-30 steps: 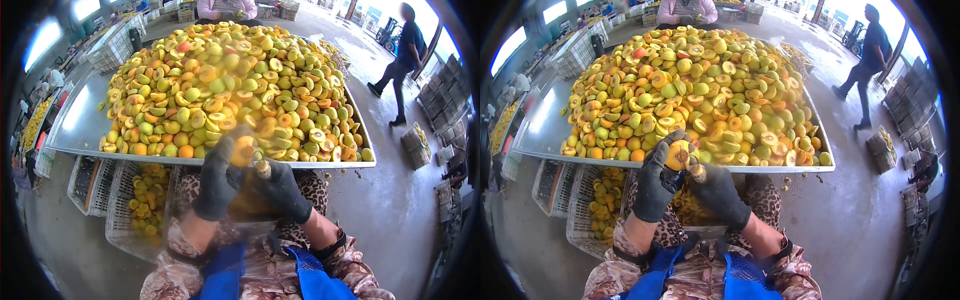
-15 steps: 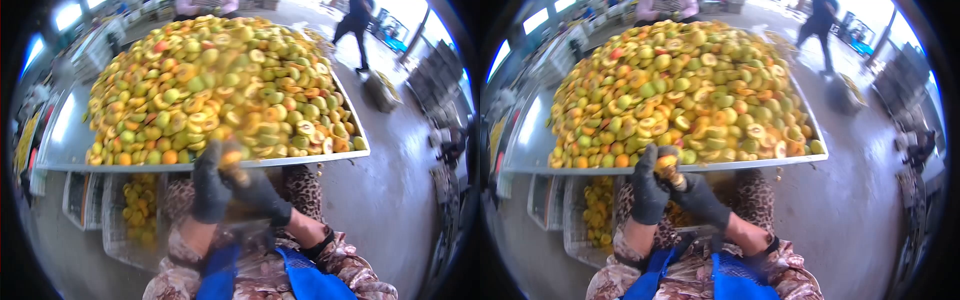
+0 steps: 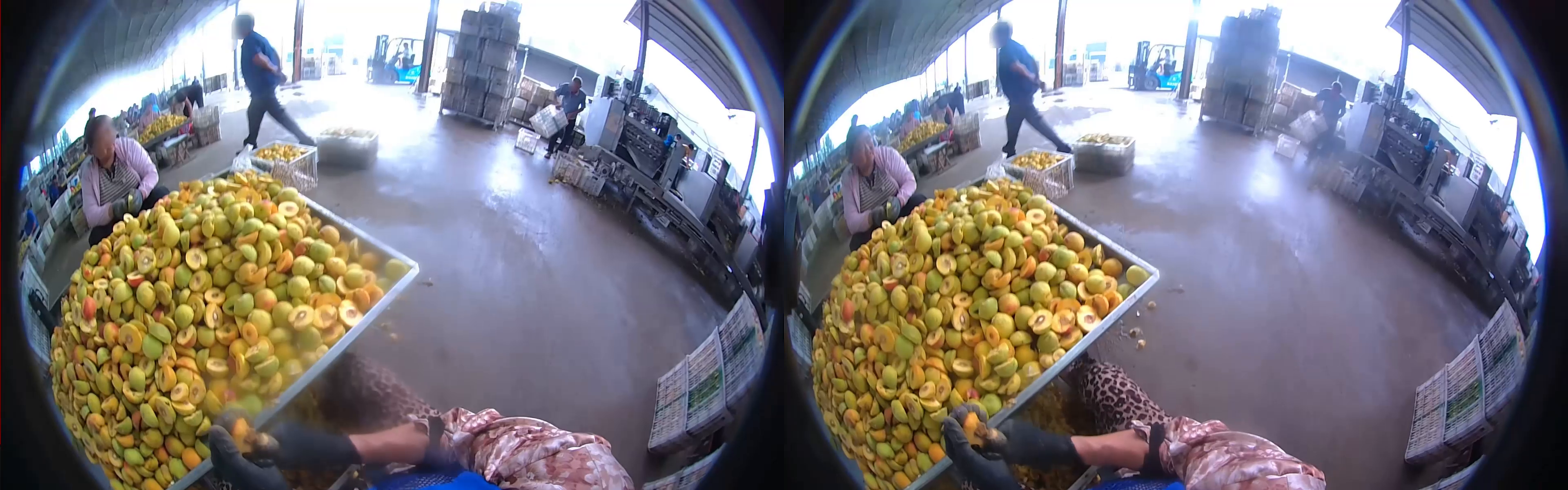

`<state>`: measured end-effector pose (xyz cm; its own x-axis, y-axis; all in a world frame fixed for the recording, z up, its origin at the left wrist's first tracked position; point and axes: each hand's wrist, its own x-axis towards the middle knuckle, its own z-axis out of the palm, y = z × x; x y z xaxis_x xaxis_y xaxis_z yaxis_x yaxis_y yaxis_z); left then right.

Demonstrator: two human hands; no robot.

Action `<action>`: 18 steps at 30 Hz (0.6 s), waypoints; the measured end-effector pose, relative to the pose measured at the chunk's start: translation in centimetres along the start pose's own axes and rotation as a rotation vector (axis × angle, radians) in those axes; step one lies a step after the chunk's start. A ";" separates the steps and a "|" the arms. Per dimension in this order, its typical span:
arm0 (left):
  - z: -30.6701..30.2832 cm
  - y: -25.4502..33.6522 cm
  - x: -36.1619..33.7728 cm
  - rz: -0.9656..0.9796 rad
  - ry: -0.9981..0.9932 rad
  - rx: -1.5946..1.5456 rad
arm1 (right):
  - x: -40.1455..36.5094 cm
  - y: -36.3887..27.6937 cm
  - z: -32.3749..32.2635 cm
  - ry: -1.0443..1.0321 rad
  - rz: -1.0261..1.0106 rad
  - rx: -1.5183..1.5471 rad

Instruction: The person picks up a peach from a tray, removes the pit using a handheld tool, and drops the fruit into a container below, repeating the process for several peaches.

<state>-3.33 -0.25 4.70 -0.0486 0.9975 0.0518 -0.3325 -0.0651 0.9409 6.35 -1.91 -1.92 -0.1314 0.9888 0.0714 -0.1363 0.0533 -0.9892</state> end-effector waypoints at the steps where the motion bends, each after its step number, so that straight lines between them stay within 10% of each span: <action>1: 0.3 0.8 -0.7 0.029 -0.010 0.065 | -1.5 -5.5 -0.7 -0.075 0.211 -0.044; 4: 0.3 2.7 -2.5 0.122 -0.024 0.283 | -1.1 -1.0 -0.6 -0.061 -0.091 -0.077; 7: 0.4 2.9 -3.1 0.273 0.027 0.438 | -1.8 -0.8 -0.8 -0.267 0.116 0.139; 13: 0.1 4.4 -3.6 -0.194 -0.134 -0.116 | -3.0 -1.6 1.2 -0.168 -0.136 0.242; 18: 0.9 4.4 -4.9 0.142 -0.255 -0.035 | -3.9 -3.5 0.8 -0.304 -0.168 0.178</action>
<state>-3.69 -5.36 8.93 0.1401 0.9529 0.2691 -0.3719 -0.2012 0.9062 6.56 -6.03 1.35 -0.3741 0.8804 0.2914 -0.3453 0.1594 -0.9249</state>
